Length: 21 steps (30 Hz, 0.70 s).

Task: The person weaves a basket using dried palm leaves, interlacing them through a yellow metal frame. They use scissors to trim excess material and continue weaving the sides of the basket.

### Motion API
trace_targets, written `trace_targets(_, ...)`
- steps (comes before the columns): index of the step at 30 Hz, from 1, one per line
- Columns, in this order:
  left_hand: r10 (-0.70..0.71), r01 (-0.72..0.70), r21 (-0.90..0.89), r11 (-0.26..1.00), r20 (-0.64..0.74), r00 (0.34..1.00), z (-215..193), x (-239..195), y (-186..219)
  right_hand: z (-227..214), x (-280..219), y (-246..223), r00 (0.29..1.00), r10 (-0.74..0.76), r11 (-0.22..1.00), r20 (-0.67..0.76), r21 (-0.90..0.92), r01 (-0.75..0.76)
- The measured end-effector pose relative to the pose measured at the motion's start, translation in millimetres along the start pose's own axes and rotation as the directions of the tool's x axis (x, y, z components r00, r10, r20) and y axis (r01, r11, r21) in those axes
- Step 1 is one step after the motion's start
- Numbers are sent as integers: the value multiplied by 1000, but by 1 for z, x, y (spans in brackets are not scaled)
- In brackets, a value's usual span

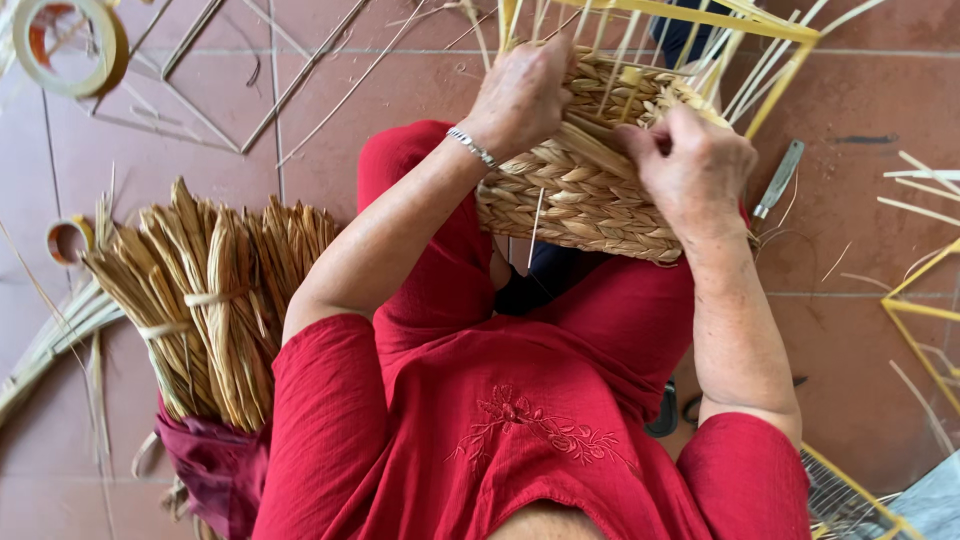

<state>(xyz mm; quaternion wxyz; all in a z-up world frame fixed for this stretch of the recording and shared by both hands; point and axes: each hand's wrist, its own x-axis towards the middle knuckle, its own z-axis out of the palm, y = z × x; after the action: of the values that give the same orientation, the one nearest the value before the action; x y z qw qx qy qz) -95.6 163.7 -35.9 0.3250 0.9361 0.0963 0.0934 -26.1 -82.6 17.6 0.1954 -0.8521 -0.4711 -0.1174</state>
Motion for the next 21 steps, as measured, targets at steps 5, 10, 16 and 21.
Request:
trace_targets(5,-17,21,24,999,-169,985,-4,-15,16,-1,-16,-3,992,-21,1000,-127,-10,20)
trace_targets(10,-110,-97,-441,892,-420,901,-30,-86,10,12,-23,15,995,-26,997,-101,65,33)
trace_targets(16,-201,336,46,941,-722,662,-111,-246,-128,31,-39,43,998,31,990,-61,143,-23)
trace_targets(21,-662,752,27,659,-453,597,-123,-383,-221,43,-40,52,997,70,977,-30,203,-62)
